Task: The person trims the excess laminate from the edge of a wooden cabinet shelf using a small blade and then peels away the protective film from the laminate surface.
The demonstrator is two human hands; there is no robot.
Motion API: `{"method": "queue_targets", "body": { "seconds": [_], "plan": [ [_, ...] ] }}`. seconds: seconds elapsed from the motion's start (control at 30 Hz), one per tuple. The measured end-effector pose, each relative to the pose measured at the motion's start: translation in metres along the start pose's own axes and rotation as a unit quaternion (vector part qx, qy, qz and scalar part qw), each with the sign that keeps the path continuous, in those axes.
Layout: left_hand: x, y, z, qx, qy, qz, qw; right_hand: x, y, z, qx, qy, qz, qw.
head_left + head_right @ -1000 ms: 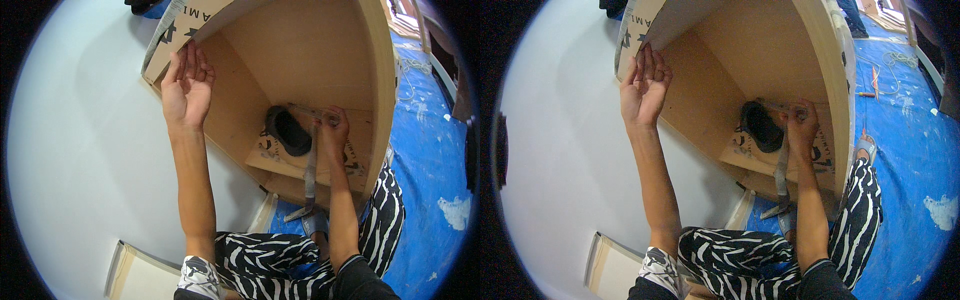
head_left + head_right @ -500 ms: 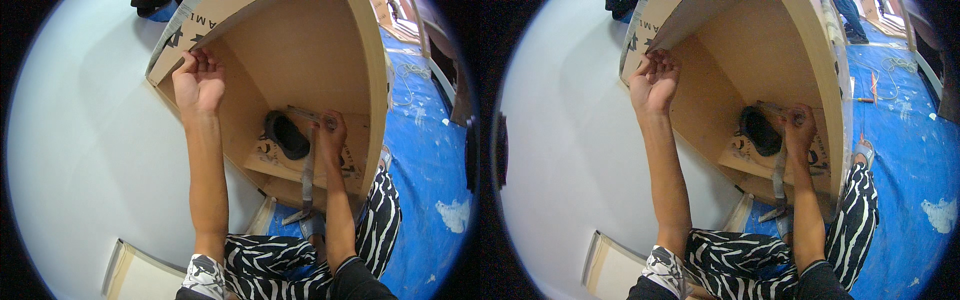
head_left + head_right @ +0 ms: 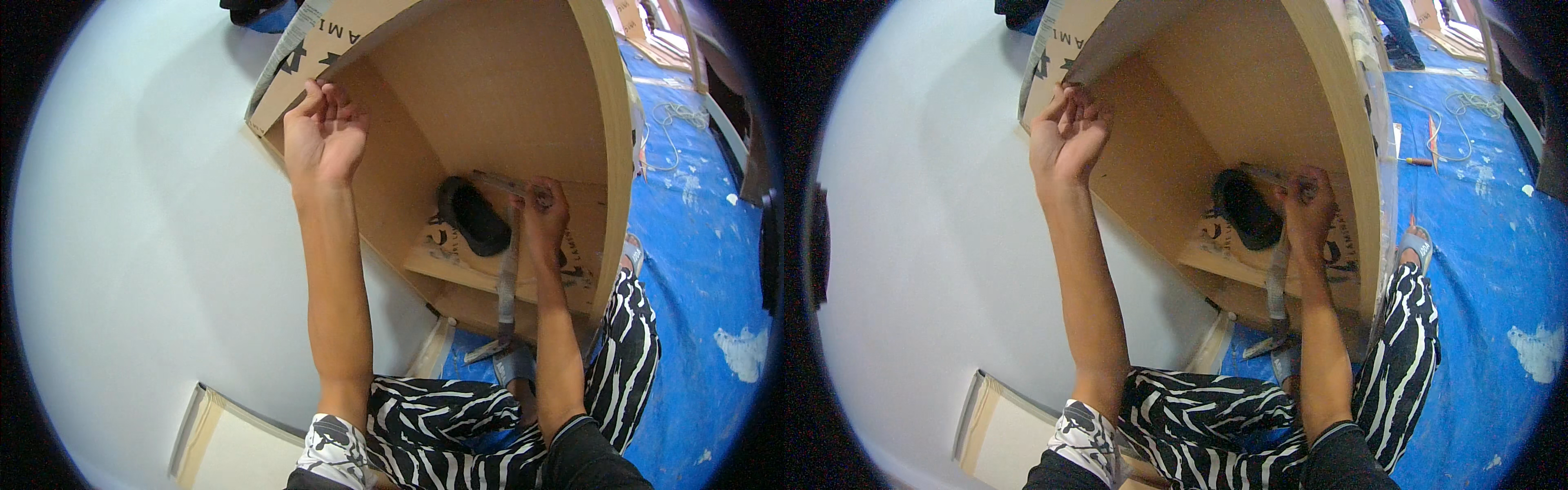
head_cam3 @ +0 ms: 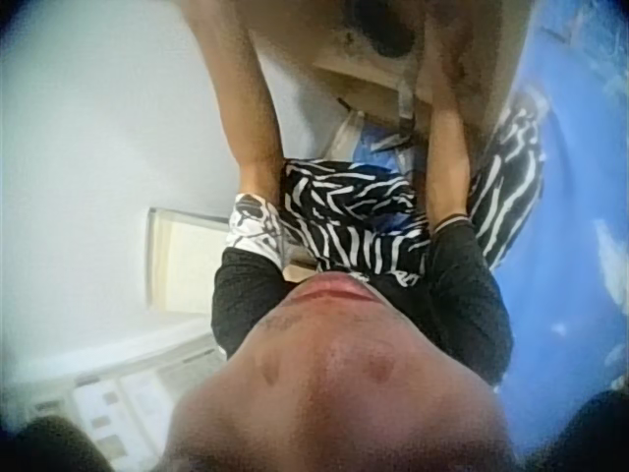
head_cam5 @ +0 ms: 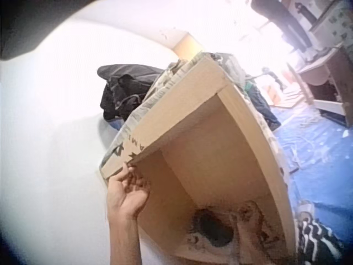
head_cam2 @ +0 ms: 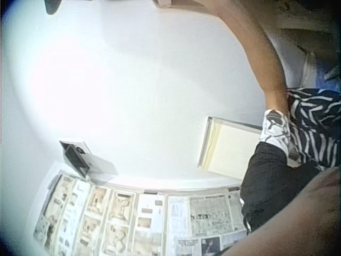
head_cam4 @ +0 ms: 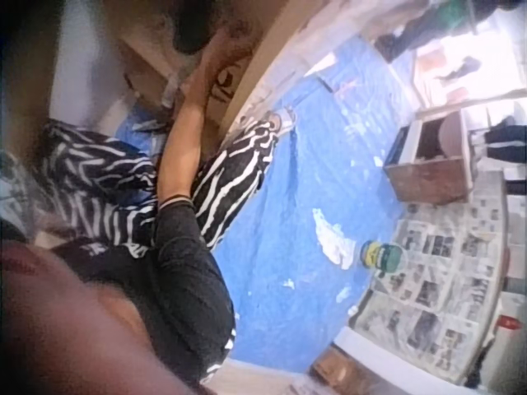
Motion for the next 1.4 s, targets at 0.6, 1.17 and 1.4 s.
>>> {"method": "queue_targets", "body": {
  "seconds": [0.6,1.17,1.4],
  "plan": [
    [0.011,0.0,-0.004,-0.024,0.011,-0.035,0.999,-0.002,0.003,-0.004,-0.022,0.023,-0.01,0.999],
    [-0.018,-0.008,0.0,-0.032,0.017,-0.054,0.998,0.005,-0.005,-0.007,0.003,0.014,-0.001,1.0],
    [-0.018,-0.006,-0.01,-0.039,0.026,-0.118,0.992,0.011,-0.01,0.007,0.056,0.049,0.006,0.997]
  ]
}}
Point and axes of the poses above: each hand's wrist, its own y-axis away from the middle knuckle, its own x-axis out of the back of the hand, z = x × y, the point moved 8 cm from there along -y, towards the middle knuckle, and after that the axes turned 4 degrees about -y, right-handed, at the moved point
